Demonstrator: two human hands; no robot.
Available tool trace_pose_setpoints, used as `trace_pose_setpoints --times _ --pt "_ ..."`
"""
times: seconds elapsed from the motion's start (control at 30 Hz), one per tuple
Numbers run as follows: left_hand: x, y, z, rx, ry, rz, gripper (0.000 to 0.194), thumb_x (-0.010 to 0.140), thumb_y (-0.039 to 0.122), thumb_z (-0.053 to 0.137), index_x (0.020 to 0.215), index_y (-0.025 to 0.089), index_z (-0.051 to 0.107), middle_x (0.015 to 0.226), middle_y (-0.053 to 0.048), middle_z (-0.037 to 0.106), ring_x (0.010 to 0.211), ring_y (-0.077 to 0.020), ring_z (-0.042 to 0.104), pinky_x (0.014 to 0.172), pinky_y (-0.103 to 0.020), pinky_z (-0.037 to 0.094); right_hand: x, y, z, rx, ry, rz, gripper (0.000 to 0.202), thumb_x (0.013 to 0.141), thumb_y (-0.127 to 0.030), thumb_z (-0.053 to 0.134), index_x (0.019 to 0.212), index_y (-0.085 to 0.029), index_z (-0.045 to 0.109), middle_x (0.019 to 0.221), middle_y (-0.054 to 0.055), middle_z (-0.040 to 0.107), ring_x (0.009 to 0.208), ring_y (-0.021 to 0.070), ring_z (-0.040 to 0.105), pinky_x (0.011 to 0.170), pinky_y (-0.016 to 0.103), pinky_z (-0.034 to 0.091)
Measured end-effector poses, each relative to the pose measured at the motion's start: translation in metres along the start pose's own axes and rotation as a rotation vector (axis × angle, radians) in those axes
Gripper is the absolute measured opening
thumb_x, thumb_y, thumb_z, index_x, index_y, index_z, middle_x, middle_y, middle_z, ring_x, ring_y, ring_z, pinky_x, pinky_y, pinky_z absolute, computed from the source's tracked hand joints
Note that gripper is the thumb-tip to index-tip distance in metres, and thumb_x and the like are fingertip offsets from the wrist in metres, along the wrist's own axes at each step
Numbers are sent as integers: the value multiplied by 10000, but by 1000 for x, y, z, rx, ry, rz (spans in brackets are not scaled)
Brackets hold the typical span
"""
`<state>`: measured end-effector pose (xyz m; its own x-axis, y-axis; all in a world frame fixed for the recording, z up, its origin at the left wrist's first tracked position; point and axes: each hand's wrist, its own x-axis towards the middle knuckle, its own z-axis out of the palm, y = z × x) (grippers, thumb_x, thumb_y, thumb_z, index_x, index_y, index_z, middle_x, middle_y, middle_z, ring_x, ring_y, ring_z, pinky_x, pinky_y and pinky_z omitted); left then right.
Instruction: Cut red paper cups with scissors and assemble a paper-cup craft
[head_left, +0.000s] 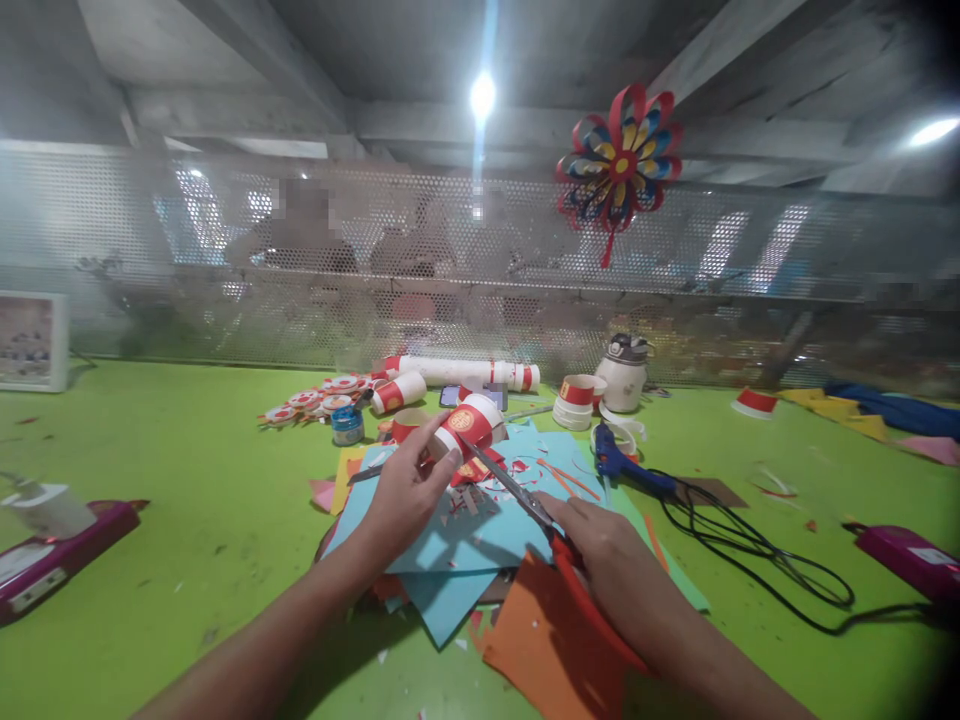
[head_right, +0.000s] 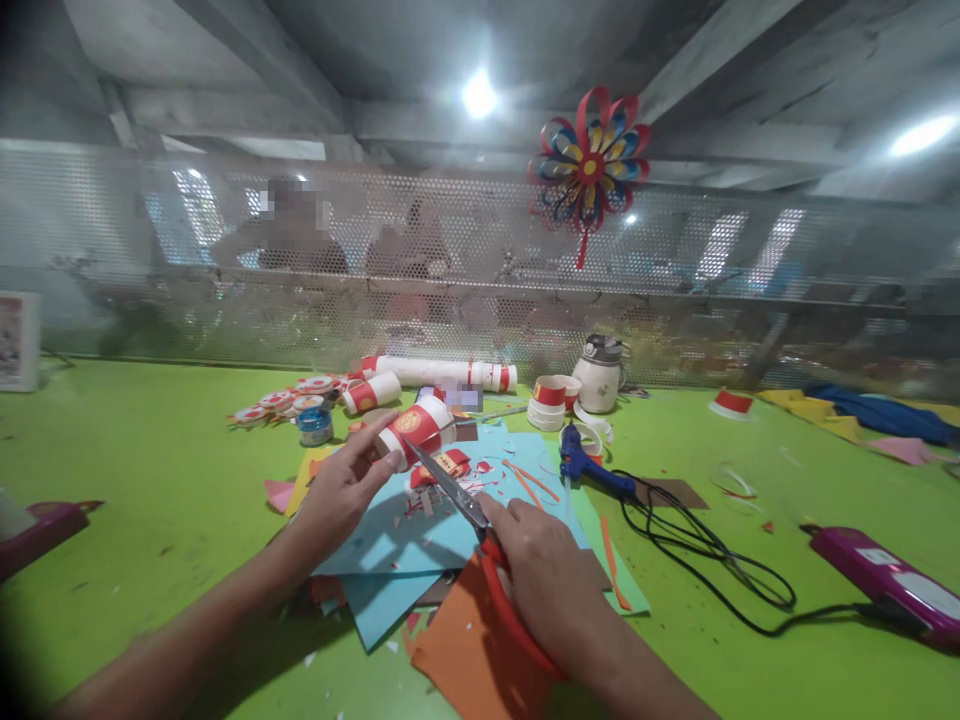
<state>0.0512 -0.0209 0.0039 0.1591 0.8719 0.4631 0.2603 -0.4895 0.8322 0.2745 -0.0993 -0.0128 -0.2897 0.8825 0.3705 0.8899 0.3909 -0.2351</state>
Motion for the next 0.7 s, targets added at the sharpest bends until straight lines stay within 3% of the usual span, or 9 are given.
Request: trace_pose_setpoints --times 0.37,0.7 --pt "-2 0 3 -91 -18 42 521 854 347 548 1336 153 496 1291 -143 585 1115 -244 585 940 -391 475 5 5 -3 60 -21 -39 381 916 -217 488 1287 -230 577 1026 109 706 943 257 656 848 387 503" --pt "0 -4 0 -107 -85 79 526 864 330 552 1354 156 476 1348 -155 542 1168 -242 568 971 -387 471 1 7 -4 108 -22 -32 380 902 -215 505 1269 -245 599 981 95 721 905 258 666 805 383 522"
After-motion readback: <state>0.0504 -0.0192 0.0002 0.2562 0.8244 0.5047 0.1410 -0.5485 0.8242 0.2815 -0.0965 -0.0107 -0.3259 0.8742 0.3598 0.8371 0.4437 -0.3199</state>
